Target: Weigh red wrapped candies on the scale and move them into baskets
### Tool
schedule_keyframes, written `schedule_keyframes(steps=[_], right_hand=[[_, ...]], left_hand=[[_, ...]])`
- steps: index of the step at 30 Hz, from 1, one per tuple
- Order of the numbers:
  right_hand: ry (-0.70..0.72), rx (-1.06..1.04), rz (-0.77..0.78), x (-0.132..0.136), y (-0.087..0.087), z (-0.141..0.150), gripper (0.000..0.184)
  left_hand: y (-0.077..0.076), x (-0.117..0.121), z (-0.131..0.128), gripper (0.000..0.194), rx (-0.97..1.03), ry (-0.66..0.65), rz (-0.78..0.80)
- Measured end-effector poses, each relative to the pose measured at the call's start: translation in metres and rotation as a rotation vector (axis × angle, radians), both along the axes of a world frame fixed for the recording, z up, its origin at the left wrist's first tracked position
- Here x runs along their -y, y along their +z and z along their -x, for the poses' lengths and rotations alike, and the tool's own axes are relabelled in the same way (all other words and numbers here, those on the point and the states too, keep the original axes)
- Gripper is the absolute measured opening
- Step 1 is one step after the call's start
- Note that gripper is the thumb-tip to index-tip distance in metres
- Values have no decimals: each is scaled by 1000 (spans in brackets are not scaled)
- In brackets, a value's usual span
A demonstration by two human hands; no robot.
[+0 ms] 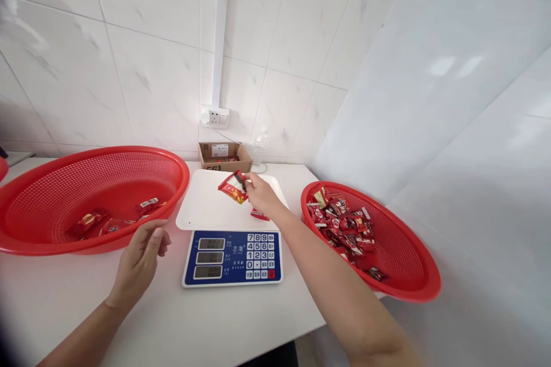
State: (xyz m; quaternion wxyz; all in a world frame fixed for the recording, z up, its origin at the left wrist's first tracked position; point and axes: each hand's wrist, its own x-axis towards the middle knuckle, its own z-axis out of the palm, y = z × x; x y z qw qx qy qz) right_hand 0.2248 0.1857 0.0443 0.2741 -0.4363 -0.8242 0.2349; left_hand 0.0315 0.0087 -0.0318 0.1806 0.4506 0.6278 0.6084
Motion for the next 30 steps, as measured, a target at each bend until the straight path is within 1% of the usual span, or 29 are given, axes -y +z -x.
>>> schedule_keyframes(steps=[2,3,5,7,9,11,14,17,19,21,23,26,28,30], right_hand=[[4,143,-2,-4,4,0,31],[-17,215,-31,-6,5,-1,31],[-93,334,-135,-7,6,-4,33],[-152,396,-213,-7,5,-9,39],[-167,404,-223,-6,3,-13,41],[-160,358,-191,-4,0,-14,38],[-154,330,-166,-1,-4,-12,41],[-115,249,-74,-3,-6,-8,37],[-57,160,-6,-7,-6,-7,37],[4,130,6,-12,-7,-9,37],[9,182,-68,-16,-8,-13,37],[2,256,-282,-12,-11,-19,39],[92,283,-370,-4,-14,-20,38],[208,350,-338,4,-17,-20,38]], left_hand=[[0,0,0,32,-1,4,0],[1,0,0,32,-2,6,-1],[0,0,1,32,-2,4,1],[-1,0,1,31,-1,-3,5],[-3,0,2,31,-1,-9,10],[-5,-1,2,31,-7,-17,16],[-5,-1,2,31,-12,-37,35],[-4,-1,2,32,-21,-41,58],[-3,-1,2,32,-22,-37,63],[-2,-1,2,31,-17,-35,55],[-2,-1,1,31,-11,-36,47],[-2,0,1,32,-13,-43,49],[-2,1,1,31,-18,-49,53],[-3,1,1,32,-23,-52,53]])
